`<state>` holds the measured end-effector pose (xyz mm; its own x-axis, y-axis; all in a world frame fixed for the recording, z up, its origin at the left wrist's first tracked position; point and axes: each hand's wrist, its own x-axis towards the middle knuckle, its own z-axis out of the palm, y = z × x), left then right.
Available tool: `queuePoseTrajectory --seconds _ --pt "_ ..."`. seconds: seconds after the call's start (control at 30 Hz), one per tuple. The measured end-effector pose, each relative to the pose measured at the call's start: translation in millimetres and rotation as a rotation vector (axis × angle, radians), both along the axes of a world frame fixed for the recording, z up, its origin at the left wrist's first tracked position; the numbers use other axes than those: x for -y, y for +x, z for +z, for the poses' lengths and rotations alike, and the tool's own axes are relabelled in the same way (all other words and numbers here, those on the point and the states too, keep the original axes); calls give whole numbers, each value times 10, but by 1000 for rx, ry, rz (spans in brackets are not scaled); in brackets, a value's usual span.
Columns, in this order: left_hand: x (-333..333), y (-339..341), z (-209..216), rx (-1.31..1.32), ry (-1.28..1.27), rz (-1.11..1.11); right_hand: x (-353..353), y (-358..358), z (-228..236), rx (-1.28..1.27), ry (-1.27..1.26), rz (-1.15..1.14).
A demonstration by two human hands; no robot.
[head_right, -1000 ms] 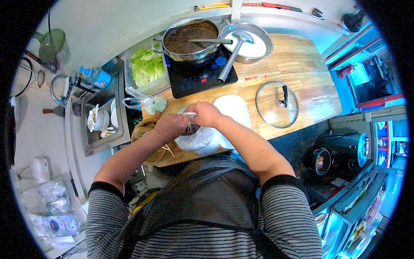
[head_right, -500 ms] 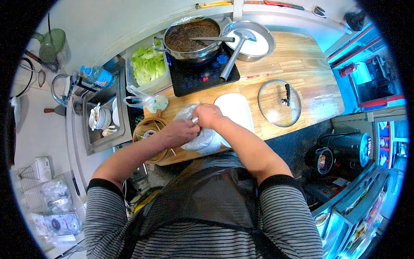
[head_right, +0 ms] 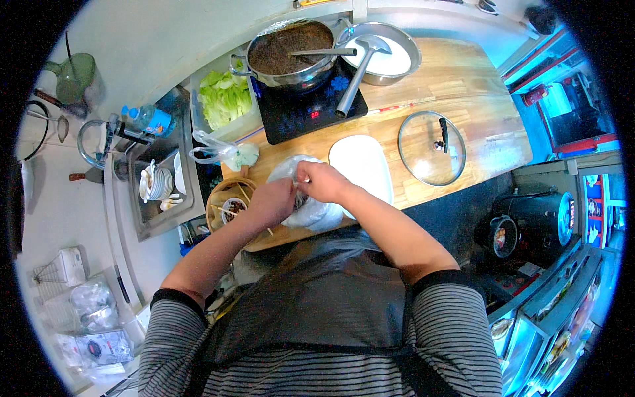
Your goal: The person places lettuce leaves onto a steaming tray, retrieves a plastic bag, and then uses a ladle to transfer a dark sauce from a pot into the bag before tying it.
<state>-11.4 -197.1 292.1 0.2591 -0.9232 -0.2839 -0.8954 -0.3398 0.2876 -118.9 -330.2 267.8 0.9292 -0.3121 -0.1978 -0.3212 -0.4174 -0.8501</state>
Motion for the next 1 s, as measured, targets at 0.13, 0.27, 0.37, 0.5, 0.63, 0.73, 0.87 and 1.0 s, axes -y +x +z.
queuePoseTrajectory --seconds 0.13,0.27,0.37,0.5,0.63,0.73,0.87,1.0 --pt "39 152 -227 -523 139 436 -163 -96 39 -59 17 -120" --pt "7 118 -155 -1256 134 908 -322 -205 -126 -104 376 -311" --pt "-33 19 -201 -1624 0 1207 -406 -269 -93 -79 239 -287" --pt "-233 -73 -552 -2126 -171 1314 -435 -293 -30 -51 -99 -187" --pt "-282 -163 -294 -2222 -310 1306 -302 -365 142 60 -241 -338" --pt "-253 -277 -213 -2197 -360 1345 -417 -290 311 -21 -267 -249" --pt "-235 -371 -279 -2115 -401 1282 -466 -177 116 -165 -258 -278" --pt "-180 -399 -325 -1832 -391 1278 -450 -108 132 -287 -221 -308"
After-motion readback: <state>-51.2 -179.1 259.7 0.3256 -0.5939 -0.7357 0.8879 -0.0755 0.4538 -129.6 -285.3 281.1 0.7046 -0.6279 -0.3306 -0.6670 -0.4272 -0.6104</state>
